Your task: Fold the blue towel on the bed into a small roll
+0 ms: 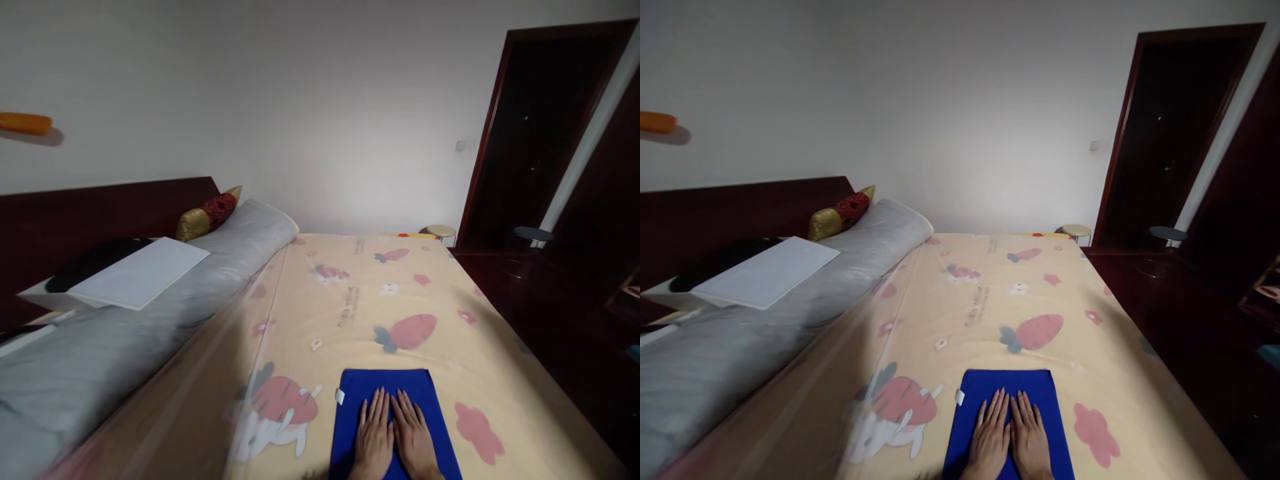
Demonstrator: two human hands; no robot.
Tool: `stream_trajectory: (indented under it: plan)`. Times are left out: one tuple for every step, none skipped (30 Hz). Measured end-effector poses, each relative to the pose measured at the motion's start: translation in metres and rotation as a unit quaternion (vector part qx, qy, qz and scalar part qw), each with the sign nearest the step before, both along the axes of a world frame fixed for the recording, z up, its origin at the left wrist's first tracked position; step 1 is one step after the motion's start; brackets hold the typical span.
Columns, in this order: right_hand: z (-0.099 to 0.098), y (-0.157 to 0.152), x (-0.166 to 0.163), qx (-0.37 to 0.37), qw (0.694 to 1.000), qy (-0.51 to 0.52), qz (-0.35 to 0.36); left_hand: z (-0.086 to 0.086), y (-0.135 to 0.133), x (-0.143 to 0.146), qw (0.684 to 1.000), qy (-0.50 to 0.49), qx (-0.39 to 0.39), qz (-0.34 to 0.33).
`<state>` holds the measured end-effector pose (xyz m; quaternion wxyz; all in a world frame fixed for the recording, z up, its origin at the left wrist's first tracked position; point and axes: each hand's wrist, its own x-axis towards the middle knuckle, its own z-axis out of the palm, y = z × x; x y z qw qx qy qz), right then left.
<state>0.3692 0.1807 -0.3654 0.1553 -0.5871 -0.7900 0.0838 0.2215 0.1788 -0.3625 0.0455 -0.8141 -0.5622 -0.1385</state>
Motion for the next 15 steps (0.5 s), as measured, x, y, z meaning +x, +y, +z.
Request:
stream_trajectory:
  plan:
    - [0.001,0.007,0.001,0.009,1.000,0.004,0.006,0.000,0.006,0.000,1.000,0.000,0.004,0.004]
    - [0.001,0.014,0.002,0.016,1.000,0.006,0.012,0.000,0.012,-0.001,1.000,-0.001,0.009,0.010]
    - [0.001,0.021,0.004,0.021,1.000,0.008,0.016,0.001,0.017,-0.001,1.000,-0.002,0.015,0.017]
    - [0.001,0.027,0.005,0.025,1.000,0.009,0.016,0.002,0.022,-0.002,0.999,-0.004,0.021,0.026]
    - [0.001,0.033,0.008,0.029,0.999,0.011,0.015,0.003,0.027,-0.004,0.999,-0.006,0.025,0.035]
    - [0.001,0.038,0.011,0.033,0.999,0.013,0.013,0.004,0.032,-0.007,0.999,-0.008,0.028,0.046]
    - [0.000,0.042,0.015,0.039,0.999,0.014,0.009,0.006,0.036,-0.011,0.998,-0.009,0.027,0.057]
    - [0.000,0.046,0.021,0.044,0.999,0.015,0.004,0.008,0.040,-0.016,0.997,-0.008,0.025,0.068]
    - [-0.001,0.049,0.028,0.048,0.999,0.014,-0.005,0.010,0.043,-0.023,0.997,-0.006,0.021,0.078]
    - [-0.002,0.052,0.036,0.050,0.999,0.012,-0.019,0.012,0.046,-0.031,0.996,-0.002,0.017,0.088]
    - [-0.004,0.054,0.045,0.048,0.998,0.008,-0.036,0.013,0.049,-0.040,0.995,0.003,0.012,0.101]
    - [-0.006,0.055,0.054,0.045,0.997,0.004,-0.056,0.015,0.050,-0.049,0.993,0.007,0.008,0.115]
    - [-0.008,0.056,0.063,0.040,0.996,0.000,-0.076,0.016,0.051,-0.058,0.991,0.010,0.004,0.131]
    - [-0.011,0.057,0.071,0.034,0.995,-0.005,-0.092,0.017,0.052,-0.067,0.989,0.012,-0.001,0.146]
    - [-0.013,0.057,0.077,0.028,0.994,-0.008,-0.102,0.018,0.052,-0.074,0.987,0.013,-0.005,0.157]
